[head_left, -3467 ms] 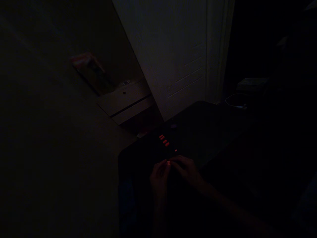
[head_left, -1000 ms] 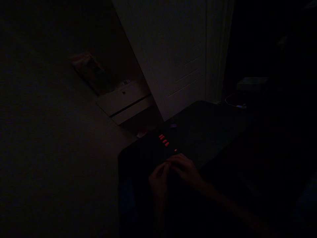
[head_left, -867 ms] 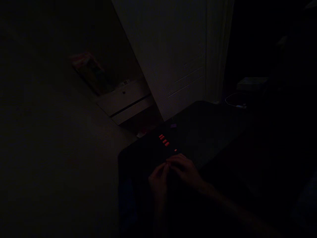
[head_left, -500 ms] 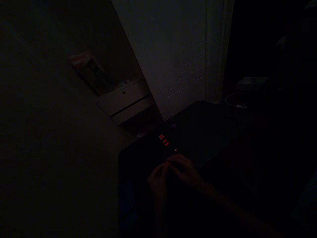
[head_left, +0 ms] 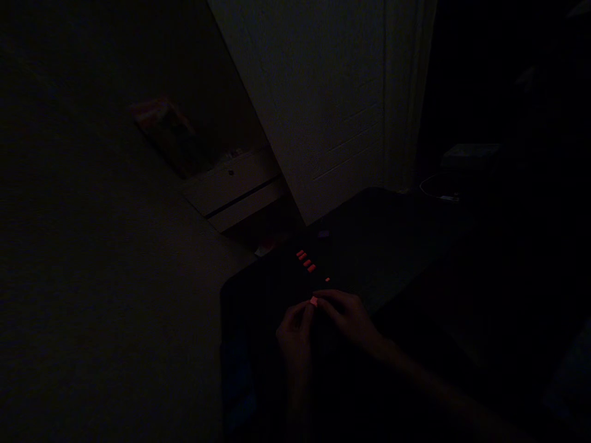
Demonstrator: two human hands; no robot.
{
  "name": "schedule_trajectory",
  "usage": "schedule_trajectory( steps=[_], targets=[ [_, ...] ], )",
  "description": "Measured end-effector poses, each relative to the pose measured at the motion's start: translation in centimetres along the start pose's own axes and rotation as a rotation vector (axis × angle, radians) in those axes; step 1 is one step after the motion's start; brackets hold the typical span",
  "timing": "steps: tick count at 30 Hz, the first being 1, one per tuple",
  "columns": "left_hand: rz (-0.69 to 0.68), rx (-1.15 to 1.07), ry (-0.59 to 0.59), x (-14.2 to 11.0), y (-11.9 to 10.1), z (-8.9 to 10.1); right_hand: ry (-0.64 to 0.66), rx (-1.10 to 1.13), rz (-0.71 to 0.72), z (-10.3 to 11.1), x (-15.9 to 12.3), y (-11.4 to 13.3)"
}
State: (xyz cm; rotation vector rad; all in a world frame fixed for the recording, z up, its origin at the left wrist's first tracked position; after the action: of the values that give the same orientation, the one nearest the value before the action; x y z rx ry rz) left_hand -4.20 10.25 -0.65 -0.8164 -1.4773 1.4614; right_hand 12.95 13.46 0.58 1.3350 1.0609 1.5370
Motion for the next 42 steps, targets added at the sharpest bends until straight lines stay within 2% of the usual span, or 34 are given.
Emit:
schedule_trajectory(
  steps=[7,17,24,27,32,36,42],
  targets=[
    [-0.044,0.06,0.003,-0.1,-0.7,0.0,0.024,-0.007,0.047,0.0,0.0,0.6],
    [-0.165,0.078,0.107,-0.3,-1.9,-0.8,0.001,0.01,0.014,-0.1,0.0,0.2],
    [-0.006,0.0,0.07,-0.3,-0.3,-0.8,0.05,-0.011,0.007,-0.3,-0.1,0.2],
    [-0.038,0.029,0.088,-0.3,-0.8,-1.0,0.041,-0.024,0.019,-0.3,-0.1,0.2],
    [-0.048,0.069,0.049,-0.1,-1.0,-0.7,-0.014,-0.061,0.113,0.1,-0.2,1.1],
    [-0.044,0.073,0.038,-0.1,-0.9,-0.6,0.028,-0.051,0.148,-0.2,-0.3,1.4],
    [-0.076,0.065,0.065,-0.1,-1.2,-0.6,0.023,-0.061,0.132,-0.1,-0.4,1.0]
  ],
)
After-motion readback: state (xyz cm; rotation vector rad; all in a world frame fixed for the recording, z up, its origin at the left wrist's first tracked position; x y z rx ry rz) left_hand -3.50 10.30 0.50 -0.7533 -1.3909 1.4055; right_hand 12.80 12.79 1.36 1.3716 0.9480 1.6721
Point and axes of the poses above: each hand's wrist, its own x-axis towards the middle knuckle, its own z-axis out of the back of the hand, y = z × x, the point moved 9 cm from there along x, towards the middle knuckle, and after that the axes turned 2 degrees about -z, right-handed, at the moved point
